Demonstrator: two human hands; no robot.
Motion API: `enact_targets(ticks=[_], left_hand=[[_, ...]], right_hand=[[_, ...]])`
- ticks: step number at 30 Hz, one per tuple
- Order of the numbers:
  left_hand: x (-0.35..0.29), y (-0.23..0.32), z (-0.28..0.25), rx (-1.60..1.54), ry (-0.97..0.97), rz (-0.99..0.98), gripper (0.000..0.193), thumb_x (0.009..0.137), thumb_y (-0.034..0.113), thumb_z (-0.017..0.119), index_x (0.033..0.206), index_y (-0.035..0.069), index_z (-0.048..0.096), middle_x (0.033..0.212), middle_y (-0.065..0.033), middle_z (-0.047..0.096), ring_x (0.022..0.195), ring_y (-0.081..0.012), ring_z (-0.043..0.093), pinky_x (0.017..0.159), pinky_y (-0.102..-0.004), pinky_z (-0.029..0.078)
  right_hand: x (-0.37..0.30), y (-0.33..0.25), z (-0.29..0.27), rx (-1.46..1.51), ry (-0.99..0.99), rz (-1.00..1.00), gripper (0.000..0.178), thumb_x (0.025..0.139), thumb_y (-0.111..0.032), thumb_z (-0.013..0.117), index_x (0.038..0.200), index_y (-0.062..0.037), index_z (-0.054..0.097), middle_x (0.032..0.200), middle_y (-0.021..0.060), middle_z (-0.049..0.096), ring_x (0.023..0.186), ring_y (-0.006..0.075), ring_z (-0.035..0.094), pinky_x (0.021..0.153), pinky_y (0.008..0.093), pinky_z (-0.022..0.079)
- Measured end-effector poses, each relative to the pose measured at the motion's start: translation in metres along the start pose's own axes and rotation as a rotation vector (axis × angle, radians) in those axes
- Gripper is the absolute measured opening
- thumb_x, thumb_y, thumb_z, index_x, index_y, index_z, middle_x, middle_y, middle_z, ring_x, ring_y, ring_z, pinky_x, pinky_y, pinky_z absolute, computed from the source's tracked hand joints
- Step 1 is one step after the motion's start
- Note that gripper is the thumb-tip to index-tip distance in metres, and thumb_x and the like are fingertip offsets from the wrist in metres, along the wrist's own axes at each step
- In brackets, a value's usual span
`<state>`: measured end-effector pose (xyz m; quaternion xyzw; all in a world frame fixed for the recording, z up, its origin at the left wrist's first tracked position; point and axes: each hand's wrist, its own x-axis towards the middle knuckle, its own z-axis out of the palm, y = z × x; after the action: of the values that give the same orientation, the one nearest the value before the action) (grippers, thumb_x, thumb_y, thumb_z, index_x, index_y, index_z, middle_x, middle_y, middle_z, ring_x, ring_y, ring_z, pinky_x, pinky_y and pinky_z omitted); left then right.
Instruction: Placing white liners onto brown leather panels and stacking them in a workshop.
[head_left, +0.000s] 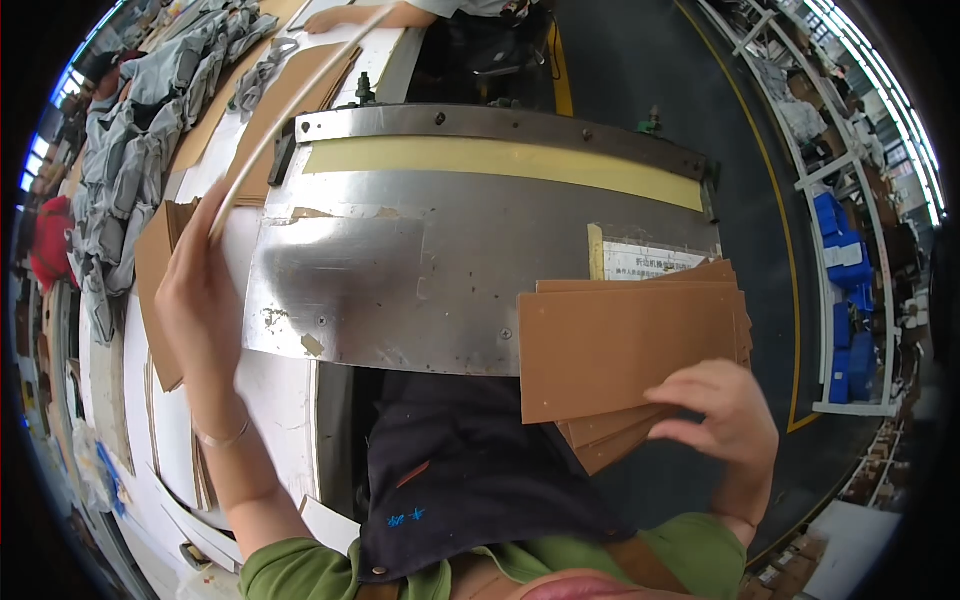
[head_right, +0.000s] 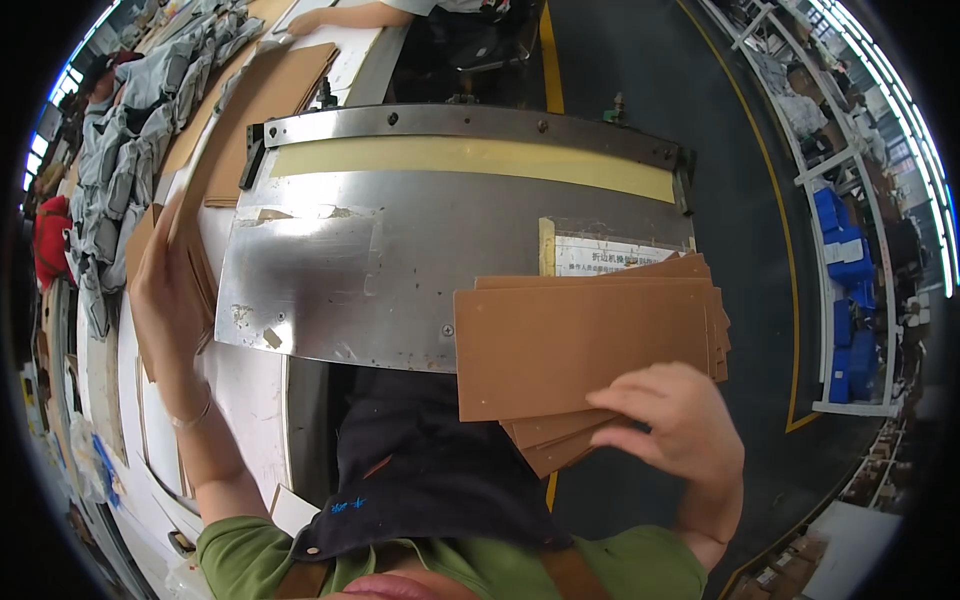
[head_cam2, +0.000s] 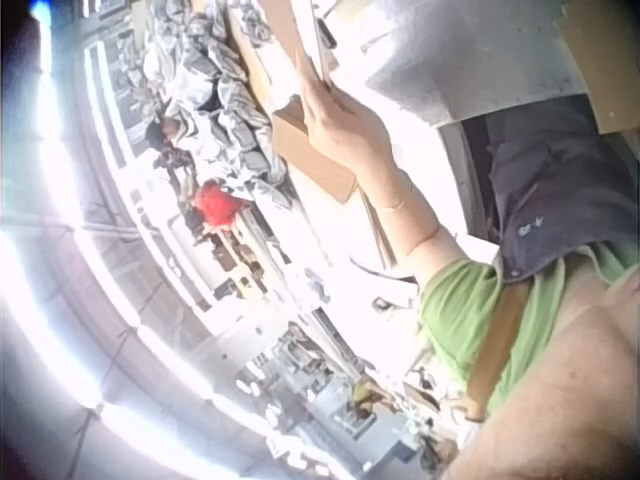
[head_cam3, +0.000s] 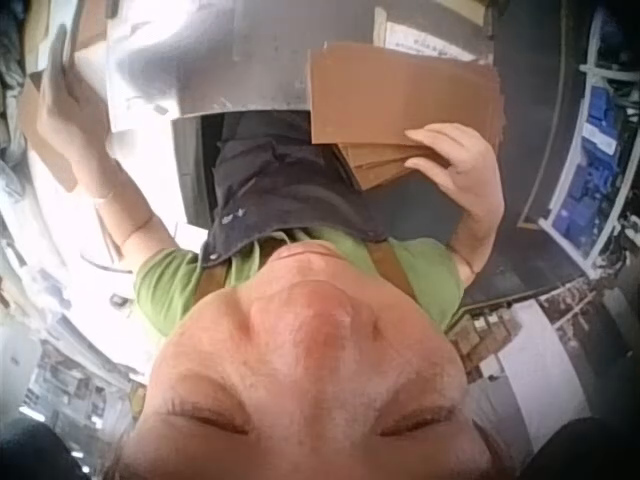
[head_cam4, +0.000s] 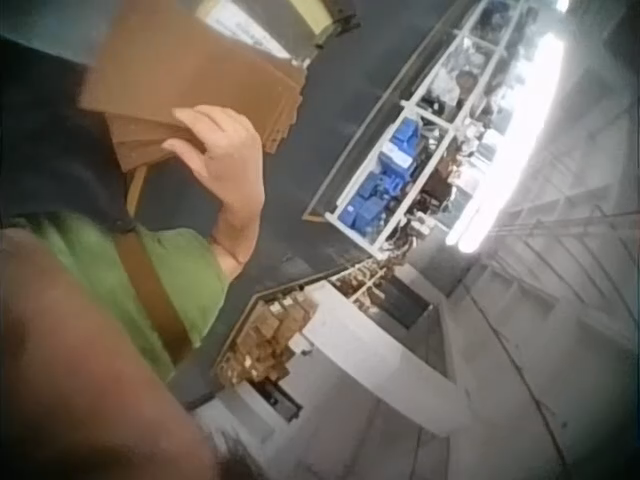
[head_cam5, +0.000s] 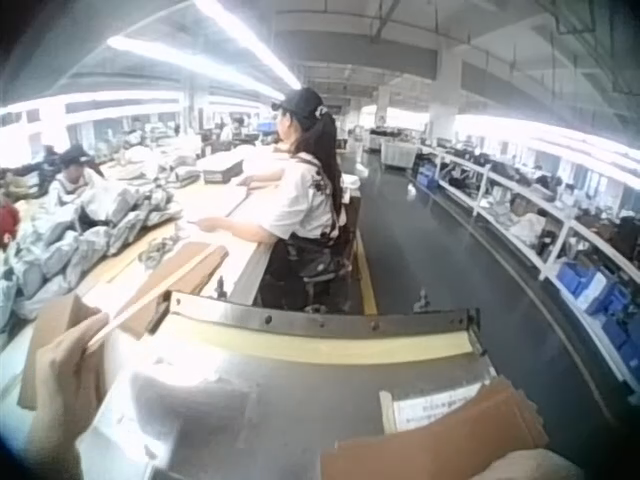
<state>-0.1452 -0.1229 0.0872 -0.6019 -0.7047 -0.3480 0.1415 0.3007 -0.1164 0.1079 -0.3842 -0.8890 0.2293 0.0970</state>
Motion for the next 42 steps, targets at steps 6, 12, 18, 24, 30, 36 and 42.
enact_targets(ticks=[6,12,18,24,30,36,42], left_hand=[[0.022,0.092,0.137,-0.073,-0.264,0.551,0.049,0.085,0.002,0.052,0.133,0.011,0.054,0.14,-0.0097,0.053,0.124,-0.0363,0.053,0.1,-0.0415,0.047],[0.0,0.111,0.178,0.013,-0.724,0.585,0.055,0.089,0.038,0.061,0.137,0.014,0.048,0.15,-0.012,0.038,0.132,-0.048,0.039,0.101,-0.0595,0.04],[0.005,0.098,0.171,0.135,-0.666,0.411,0.06,0.091,0.052,0.056,0.142,0.024,0.044,0.15,-0.018,0.037,0.131,-0.0563,0.036,0.1,-0.0674,0.033],[0.016,0.092,0.18,0.144,-0.643,0.43,0.065,0.091,0.057,0.052,0.146,0.025,0.041,0.151,-0.0163,0.035,0.133,-0.054,0.035,0.102,-0.0671,0.031],[0.011,0.091,0.179,0.134,-0.677,0.42,0.066,0.091,0.059,0.051,0.147,0.027,0.039,0.151,-0.0154,0.034,0.138,-0.0489,0.03,0.104,-0.0672,0.029],[0.01,0.091,0.177,0.124,-0.695,0.399,0.066,0.09,0.057,0.053,0.147,0.028,0.039,0.149,-0.0129,0.036,0.139,-0.0429,0.03,0.105,-0.0662,0.027],[0.005,0.096,0.172,-0.012,-0.739,0.53,0.069,0.083,0.053,0.064,0.143,0.026,0.043,0.143,-0.0104,0.041,0.134,-0.038,0.038,0.103,-0.0601,0.031]], right_hand=[[0.119,0.003,-0.001,0.083,0.327,-0.297,0.013,0.076,-0.011,0.075,0.088,-0.0075,0.071,0.081,0.0071,0.069,0.072,0.0275,0.063,0.066,0.0352,0.049],[0.189,0.095,0.072,-0.49,0.301,0.049,0.037,0.093,-0.028,0.06,0.127,-0.0147,0.06,0.135,0.0104,0.054,0.125,0.03,0.049,0.1,0.0446,0.041],[0.185,0.091,0.078,-0.477,0.147,0.154,0.047,0.098,-0.034,0.051,0.142,-0.0191,0.047,0.151,0.0096,0.04,0.137,0.0328,0.037,0.107,0.0482,0.033],[0.197,0.105,0.084,-0.536,0.212,0.108,0.047,0.098,-0.034,0.049,0.142,-0.0189,0.047,0.149,0.0101,0.042,0.137,0.0324,0.038,0.106,0.0458,0.034],[0.197,0.099,0.083,-0.586,0.266,0.098,0.045,0.097,-0.032,0.051,0.14,-0.0185,0.05,0.135,0.0095,0.047,0.125,0.0276,0.045,0.101,0.0432,0.036],[0.202,0.098,0.077,-0.561,0.268,0.043,0.04,0.094,-0.031,0.056,0.132,-0.0167,0.057,0.125,0.0082,0.052,0.117,0.0265,0.049,0.097,0.0425,0.039],[0.24,0.105,0.048,-0.161,0.144,0.134,0.046,0.079,-0.036,0.075,0.116,-0.0126,0.062,0.105,0.0086,0.06,0.104,0.0263,0.058,0.088,0.0387,0.046]])
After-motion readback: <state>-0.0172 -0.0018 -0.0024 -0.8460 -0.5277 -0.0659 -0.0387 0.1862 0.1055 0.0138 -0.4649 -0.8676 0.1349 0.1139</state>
